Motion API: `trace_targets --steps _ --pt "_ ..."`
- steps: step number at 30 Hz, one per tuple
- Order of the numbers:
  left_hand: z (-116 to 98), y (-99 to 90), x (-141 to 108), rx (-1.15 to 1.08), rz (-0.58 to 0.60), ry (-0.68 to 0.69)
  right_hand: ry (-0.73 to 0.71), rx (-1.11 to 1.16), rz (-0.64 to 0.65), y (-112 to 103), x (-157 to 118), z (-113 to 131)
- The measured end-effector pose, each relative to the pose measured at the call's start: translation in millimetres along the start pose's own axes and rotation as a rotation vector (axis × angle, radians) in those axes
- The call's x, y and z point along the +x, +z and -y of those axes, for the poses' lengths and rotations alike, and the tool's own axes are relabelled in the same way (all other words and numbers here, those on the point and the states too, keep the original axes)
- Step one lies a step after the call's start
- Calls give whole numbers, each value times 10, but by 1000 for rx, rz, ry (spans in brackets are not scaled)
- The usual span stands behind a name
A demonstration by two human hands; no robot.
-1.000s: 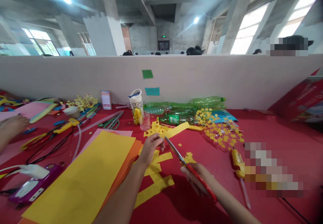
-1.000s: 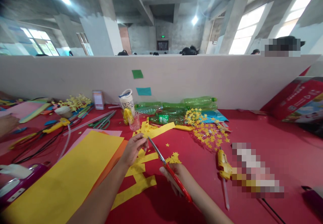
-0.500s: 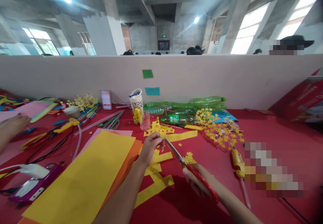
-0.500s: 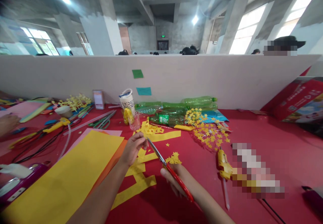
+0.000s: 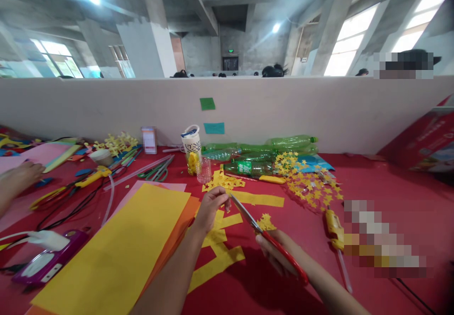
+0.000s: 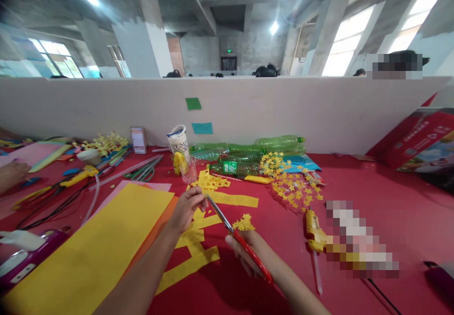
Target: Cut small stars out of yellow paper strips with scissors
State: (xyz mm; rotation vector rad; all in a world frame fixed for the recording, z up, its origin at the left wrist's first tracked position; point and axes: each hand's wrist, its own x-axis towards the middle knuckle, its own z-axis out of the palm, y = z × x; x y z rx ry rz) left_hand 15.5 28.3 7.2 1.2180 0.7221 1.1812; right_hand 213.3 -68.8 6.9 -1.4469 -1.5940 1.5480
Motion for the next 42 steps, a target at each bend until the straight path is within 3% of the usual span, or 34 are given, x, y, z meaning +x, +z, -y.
trace_targets --steps 24,35,42 --pt "6 -22 5 -17 -18 -31 58 -3 -37 6 -44 117" --pt "-3 6 -16 125 -30 41 39 -20 -50 17 -35 111" --pt "-46 90 -19 203 -96 133 -4 47 -30 77 -22 24"
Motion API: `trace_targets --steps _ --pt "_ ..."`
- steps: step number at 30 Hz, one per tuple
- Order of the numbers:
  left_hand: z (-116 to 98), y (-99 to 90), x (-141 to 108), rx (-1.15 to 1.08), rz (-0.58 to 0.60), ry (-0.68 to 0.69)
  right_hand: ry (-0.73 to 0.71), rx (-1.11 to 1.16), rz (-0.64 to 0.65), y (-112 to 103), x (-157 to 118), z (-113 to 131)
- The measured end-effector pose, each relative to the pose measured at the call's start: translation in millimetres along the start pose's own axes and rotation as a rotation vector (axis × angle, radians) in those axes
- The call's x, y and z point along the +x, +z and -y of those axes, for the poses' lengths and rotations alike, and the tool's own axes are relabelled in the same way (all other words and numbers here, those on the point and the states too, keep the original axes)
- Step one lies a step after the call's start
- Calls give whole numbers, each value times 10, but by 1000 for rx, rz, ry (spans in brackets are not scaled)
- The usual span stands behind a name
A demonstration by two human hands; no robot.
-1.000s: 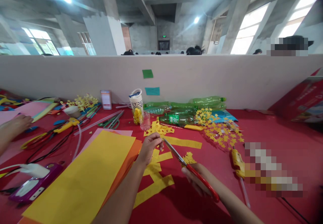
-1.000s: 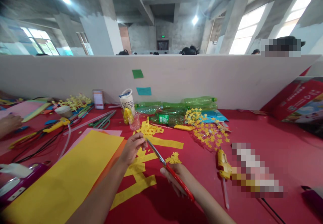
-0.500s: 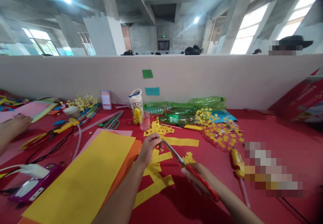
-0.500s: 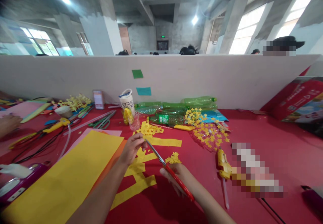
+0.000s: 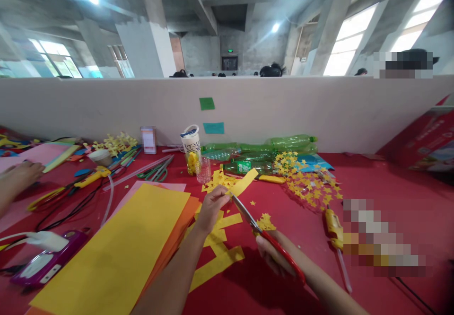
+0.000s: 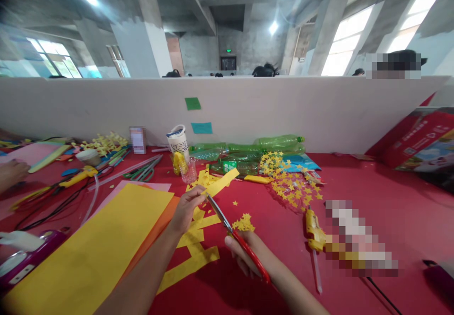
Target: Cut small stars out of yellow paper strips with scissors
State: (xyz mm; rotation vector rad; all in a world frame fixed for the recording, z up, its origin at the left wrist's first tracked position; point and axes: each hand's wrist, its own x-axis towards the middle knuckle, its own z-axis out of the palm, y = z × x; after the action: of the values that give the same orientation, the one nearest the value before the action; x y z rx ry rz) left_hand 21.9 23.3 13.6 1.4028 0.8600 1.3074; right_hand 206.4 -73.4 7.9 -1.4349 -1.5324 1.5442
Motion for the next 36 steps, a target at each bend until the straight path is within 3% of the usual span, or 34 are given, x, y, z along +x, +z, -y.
trace_targets --steps 3,8,17,36 --pt "11 43 -19 -9 -16 7 -5 2 -4 30 20 -33" --pt "15 85 -45 -57 52 -18 -2 -14 1 19 22 -12" --pt "9 55 -33 -62 67 -71 -17 -33 34 -7 -10 21" --pt "52 41 -27 -87 95 -37 31 -11 -27 47 0 26"
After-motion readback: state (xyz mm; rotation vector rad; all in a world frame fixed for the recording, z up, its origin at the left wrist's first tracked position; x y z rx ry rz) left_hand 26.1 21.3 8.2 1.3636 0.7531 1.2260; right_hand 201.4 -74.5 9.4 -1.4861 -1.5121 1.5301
